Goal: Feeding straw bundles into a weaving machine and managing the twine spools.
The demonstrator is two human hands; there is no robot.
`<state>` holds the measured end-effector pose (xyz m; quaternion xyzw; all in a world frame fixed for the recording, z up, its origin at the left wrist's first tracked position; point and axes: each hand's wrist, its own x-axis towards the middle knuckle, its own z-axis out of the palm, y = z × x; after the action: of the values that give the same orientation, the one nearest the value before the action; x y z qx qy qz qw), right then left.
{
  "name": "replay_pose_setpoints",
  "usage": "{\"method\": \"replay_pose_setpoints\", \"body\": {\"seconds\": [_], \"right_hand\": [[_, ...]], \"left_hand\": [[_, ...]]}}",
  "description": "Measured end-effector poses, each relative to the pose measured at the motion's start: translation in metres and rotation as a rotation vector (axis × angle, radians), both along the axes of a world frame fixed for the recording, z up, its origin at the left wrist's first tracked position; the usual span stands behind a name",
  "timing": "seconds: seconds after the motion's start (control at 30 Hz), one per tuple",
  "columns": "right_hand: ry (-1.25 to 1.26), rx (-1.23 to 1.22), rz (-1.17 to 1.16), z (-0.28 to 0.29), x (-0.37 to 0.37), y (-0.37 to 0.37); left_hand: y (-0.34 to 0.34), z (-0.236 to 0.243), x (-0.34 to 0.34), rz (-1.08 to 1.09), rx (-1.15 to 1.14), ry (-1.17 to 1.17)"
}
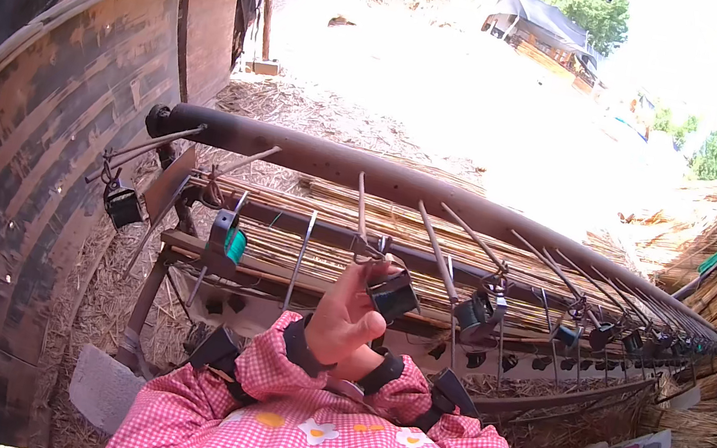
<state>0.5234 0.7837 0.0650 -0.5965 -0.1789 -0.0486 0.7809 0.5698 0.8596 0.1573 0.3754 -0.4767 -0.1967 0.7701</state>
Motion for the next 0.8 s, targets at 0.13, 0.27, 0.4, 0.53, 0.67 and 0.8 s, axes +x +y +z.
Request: {"method": "replay_pose_setpoints", "body": {"seconds": [0.13, 0.27, 0.4, 0.53, 0.67, 0.8], "right_hand": [[0.286, -0.016, 0.085, 0.029, -0.026, -0.008], [0.447, 0.332, 0.315, 0.032, -0.033, -0.049], [0.515, 0.593, 0.392, 0.060, -0.034, -0.061], [0.492, 0.694, 0.730, 0.074, -0.035, -0.038], [0.268, 0.436, 1.185, 0.121, -0.047, 0.030], [0.219, 0.143, 1.125, 0.110, -0.047, 0.035]], "left_hand": [[-0.023, 0.023, -0.019, 0.044, -0.172, 0.633], [-0.023, 0.064, -0.003, -0.293, -0.038, 0.748], [0.007, 0.020, -0.046, 0.526, 0.457, -0.081], [0.062, -0.001, -0.078, 1.158, 0.248, -0.080], [0.034, -0.056, -0.037, 1.338, 0.360, -0.543], [0.006, -0.039, -0.027, 1.244, 0.667, -1.447]]}}
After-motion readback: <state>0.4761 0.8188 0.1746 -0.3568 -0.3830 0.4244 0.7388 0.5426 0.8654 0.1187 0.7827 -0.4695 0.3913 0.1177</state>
